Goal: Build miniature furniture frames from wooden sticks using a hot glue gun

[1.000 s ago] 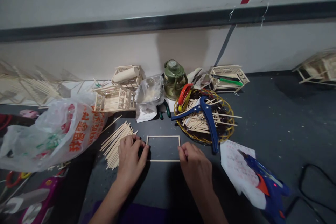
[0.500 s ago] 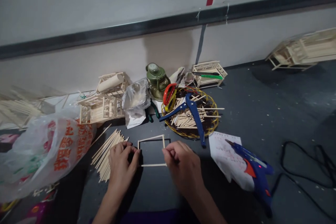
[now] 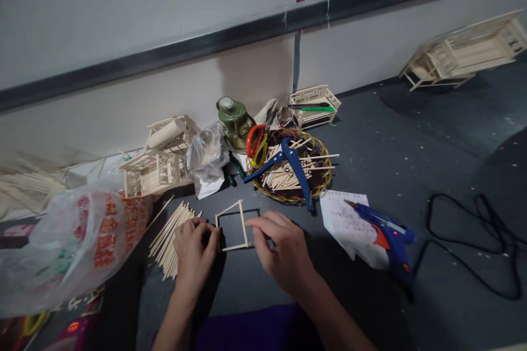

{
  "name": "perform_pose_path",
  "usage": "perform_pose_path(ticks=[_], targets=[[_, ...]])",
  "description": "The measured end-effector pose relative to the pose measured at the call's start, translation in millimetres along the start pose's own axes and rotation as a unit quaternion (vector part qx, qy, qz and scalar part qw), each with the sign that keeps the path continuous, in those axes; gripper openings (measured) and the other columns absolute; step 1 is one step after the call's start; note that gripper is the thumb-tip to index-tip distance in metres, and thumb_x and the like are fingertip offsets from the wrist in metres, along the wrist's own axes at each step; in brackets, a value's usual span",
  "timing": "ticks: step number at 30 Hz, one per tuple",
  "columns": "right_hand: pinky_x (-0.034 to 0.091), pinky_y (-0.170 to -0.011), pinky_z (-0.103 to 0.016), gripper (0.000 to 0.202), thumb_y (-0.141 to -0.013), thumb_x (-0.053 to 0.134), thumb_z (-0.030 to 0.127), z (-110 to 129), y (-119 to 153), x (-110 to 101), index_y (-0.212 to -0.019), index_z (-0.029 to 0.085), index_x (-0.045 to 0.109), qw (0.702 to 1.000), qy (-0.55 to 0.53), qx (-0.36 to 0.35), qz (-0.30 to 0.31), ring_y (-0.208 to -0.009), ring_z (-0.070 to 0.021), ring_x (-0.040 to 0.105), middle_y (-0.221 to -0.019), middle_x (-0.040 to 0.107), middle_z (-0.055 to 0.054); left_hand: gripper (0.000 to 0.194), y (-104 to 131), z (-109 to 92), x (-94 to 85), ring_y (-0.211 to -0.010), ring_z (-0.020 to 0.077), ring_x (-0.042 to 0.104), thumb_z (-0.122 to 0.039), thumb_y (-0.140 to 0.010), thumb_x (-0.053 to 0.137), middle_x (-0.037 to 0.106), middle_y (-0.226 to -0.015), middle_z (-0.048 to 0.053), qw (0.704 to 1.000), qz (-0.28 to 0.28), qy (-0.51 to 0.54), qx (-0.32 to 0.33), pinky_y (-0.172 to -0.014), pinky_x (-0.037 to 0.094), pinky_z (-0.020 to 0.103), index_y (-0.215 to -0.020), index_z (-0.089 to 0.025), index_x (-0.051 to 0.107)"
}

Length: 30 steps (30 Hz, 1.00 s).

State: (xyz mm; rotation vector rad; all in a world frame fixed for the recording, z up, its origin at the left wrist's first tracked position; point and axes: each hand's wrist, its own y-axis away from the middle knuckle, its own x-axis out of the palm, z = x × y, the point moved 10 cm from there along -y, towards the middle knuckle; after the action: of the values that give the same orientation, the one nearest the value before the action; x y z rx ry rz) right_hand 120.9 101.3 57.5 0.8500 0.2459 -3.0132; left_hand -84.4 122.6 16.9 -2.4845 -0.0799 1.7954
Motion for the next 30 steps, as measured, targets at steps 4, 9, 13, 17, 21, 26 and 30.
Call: perform_pose_path(ticks=[4,9,13,17,21,26,30], targets=[[0.041,-0.07,-0.023,0.026,-0.088,0.046,0.014,4.1,0.8,-0.7,-0.096,0.023,0.069,1.0,-0.002,-0.02,-0.014,-0.075,-0.0135,0.057,-0.076,0.059,-0.001,0.022,-0.3,1.4,0.9,-0.098,0.0261,0.046,-0.035,-0.086,0.053,0.055,-0.1,0.009,1.0,0.003,0.006,-0.005,-0.084,0.036,0.041,-0.075,-0.019,0.064],[0.042,-0.068,-0.024,0.028,-0.088,0.044,0.016,5.5,0.9,-0.2,-0.095,0.023,0.07,0.999,0.018,-0.02,-0.017,-0.074,-0.0143,0.057,-0.075,0.06,-0.002,0.021,0.1,-0.8,-5.2,-0.094,0.026,0.046,-0.037,-0.087,0.053,0.057,-0.094,0.008,0.999,-0.015,0.049,-0.001,-0.083,0.036,0.042,-0.081,-0.019,0.061],[0.043,-0.065,-0.023,0.029,-0.088,0.044,0.019,3.5,0.9,-1.5,-0.095,0.024,0.072,1.0,0.027,-0.006,-0.015,-0.073,-0.0137,0.057,-0.073,0.06,-0.002,0.013,5.3,-22.3,-23.3,-0.097,0.0228,0.048,-0.029,-0.09,0.05,0.057,-0.096,0.007,0.982,-0.057,0.166,0.07,-0.088,0.038,0.041,-0.091,-0.02,0.06],[0.042,-0.065,-0.022,0.028,-0.088,0.045,0.018,6.5,1.5,-2.2,-0.095,0.024,0.072,1.0,0.018,-0.008,-0.015,-0.073,-0.013,0.058,-0.075,0.062,-0.002,0.013,16.4,-53.7,-29.7,-0.103,0.022,0.048,-0.027,-0.089,0.054,0.057,-0.102,0.007,0.95,-0.024,0.258,0.175,-0.09,0.04,0.04,-0.097,-0.022,0.063],[0.043,-0.068,-0.022,0.027,-0.089,0.046,0.018,11.7,2.5,-0.5,-0.098,0.024,0.071,1.0,0.002,-0.007,-0.008,-0.076,-0.0128,0.058,-0.08,0.063,-0.001,0.017,23.4,-67.0,-30.3,-0.106,0.0225,0.047,-0.027,-0.082,0.065,0.057,-0.103,0.007,0.935,-0.009,0.281,0.214,-0.092,0.04,0.04,-0.098,-0.024,0.066],[0.044,-0.071,-0.023,0.027,-0.09,0.047,0.019,21.4,5.0,-0.1,-0.1,0.026,0.071,1.0,-0.006,-0.019,-0.002,-0.079,-0.0132,0.059,-0.081,0.063,-0.001,0.006,24.1,-66.1,-31.7,-0.101,0.0201,0.05,-0.022,-0.083,0.063,0.059,-0.096,0.005,0.925,-0.011,0.318,0.207,-0.089,0.042,0.037,-0.086,-0.023,0.068],[0.045,-0.078,-0.025,0.026,-0.091,0.047,0.021,28.3,7.2,-3.1,-0.104,0.025,0.068,0.999,-0.024,-0.026,-0.006,-0.087,-0.0139,0.06,-0.092,0.065,-0.002,0.007,24.4,-59.3,-33.7,-0.097,0.0193,0.052,-0.024,-0.084,0.061,0.059,-0.093,0.006,0.919,-0.01,0.348,0.182,-0.086,0.044,0.036,-0.085,-0.022,0.068]])
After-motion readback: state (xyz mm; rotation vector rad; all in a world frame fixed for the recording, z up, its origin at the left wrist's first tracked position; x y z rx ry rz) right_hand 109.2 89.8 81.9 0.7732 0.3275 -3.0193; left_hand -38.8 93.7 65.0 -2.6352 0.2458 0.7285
